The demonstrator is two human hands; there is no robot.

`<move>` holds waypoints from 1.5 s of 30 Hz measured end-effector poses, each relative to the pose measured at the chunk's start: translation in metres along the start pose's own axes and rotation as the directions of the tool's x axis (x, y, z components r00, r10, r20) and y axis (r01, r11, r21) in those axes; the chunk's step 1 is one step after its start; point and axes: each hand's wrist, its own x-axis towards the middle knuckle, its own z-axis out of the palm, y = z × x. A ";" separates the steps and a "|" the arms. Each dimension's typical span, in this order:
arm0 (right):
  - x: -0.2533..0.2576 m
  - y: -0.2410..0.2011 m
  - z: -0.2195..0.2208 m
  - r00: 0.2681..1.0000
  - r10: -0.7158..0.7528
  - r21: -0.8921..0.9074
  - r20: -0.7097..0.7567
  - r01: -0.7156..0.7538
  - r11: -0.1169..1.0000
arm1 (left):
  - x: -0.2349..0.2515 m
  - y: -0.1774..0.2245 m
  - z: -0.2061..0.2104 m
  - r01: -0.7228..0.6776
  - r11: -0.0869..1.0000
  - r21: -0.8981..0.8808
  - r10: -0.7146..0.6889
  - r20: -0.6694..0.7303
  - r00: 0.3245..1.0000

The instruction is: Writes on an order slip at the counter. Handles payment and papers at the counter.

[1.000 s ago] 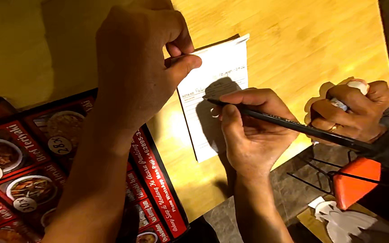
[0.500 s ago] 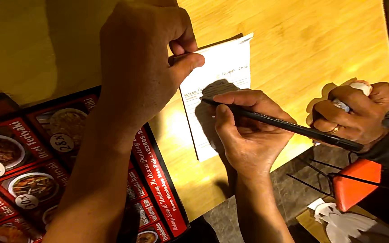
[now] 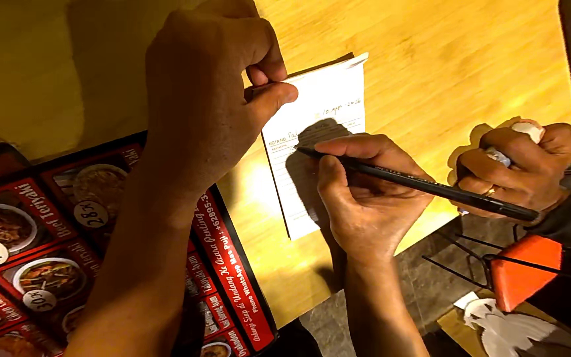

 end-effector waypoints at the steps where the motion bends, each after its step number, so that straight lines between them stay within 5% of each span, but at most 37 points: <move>1: 0.000 0.000 0.000 1.000 0.000 -0.001 -0.008 0.000 1.000 | 0.001 0.000 0.000 -0.001 1.000 -0.001 0.001 0.005 1.000; 22: 0.001 0.000 0.000 0.999 0.009 0.008 -0.032 -0.008 1.000 | 0.000 -0.001 0.000 -0.014 1.000 0.000 0.014 0.005 1.000; 30: -0.002 0.002 0.001 0.993 -0.079 -0.001 0.093 0.079 0.997 | 0.000 0.001 -0.001 -0.014 1.000 0.020 0.015 -0.010 1.000; 45: -0.001 0.001 0.002 0.993 -0.052 -0.010 0.108 0.053 0.999 | 0.000 0.000 0.000 -0.012 1.000 0.011 0.012 -0.006 1.000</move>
